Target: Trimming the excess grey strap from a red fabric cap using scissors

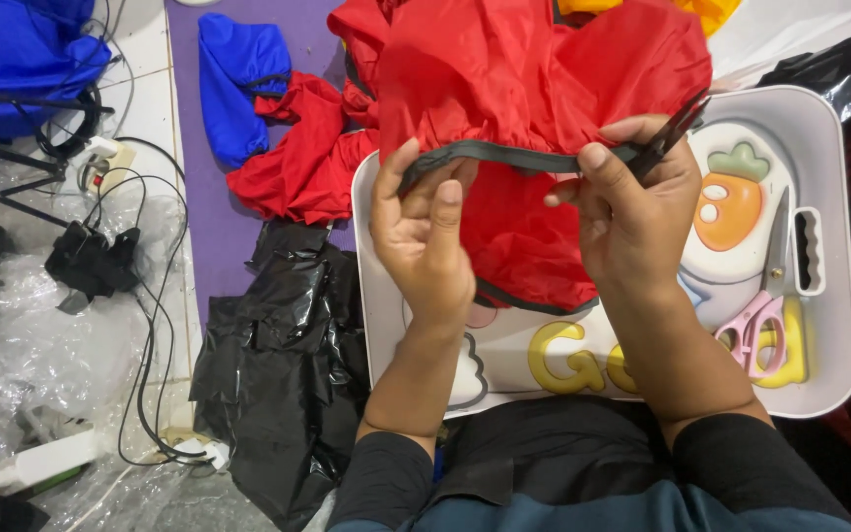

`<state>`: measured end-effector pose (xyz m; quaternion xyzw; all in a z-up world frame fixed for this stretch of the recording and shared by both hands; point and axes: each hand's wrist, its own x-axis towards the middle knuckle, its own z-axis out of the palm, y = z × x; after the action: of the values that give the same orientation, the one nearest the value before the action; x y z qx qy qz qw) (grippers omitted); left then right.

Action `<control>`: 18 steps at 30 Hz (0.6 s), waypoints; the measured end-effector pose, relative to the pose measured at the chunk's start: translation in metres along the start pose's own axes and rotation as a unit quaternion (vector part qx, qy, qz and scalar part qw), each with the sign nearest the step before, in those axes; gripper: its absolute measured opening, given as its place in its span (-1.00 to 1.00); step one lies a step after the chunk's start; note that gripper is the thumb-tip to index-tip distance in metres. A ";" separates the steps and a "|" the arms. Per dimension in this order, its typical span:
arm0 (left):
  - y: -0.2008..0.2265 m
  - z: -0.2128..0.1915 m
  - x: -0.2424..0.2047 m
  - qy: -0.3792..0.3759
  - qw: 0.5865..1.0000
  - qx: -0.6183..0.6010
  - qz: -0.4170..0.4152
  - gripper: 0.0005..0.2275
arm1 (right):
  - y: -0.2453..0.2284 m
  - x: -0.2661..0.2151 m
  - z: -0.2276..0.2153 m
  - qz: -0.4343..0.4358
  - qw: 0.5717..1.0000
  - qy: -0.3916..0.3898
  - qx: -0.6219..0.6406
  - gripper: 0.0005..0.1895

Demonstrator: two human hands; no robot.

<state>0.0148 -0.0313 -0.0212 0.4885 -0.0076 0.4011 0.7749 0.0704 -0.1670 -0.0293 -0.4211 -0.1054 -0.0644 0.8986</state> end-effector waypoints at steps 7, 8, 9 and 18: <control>0.005 0.007 -0.001 0.004 0.966 -0.216 -0.139 -0.63 | 0.002 0.001 -0.002 0.013 1.000 -0.004 -0.006 -0.76; 0.005 0.005 0.000 0.011 0.968 -0.206 -0.143 -0.66 | 0.002 0.002 -0.004 0.010 1.000 -0.003 -0.016 -0.78; 0.005 0.004 0.000 0.017 0.969 -0.197 -0.148 -0.69 | 0.001 0.004 -0.005 0.006 1.000 0.000 -0.026 -0.79; 0.007 0.004 -0.001 0.008 0.984 -0.156 -0.086 -0.64 | 0.001 0.004 -0.001 0.015 0.994 -0.052 -0.096 -0.90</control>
<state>0.0106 -0.0337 -0.0141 0.3569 -0.0216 0.3306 0.8734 0.0750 -0.1674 -0.0299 -0.5094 -0.1393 -0.0385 0.8483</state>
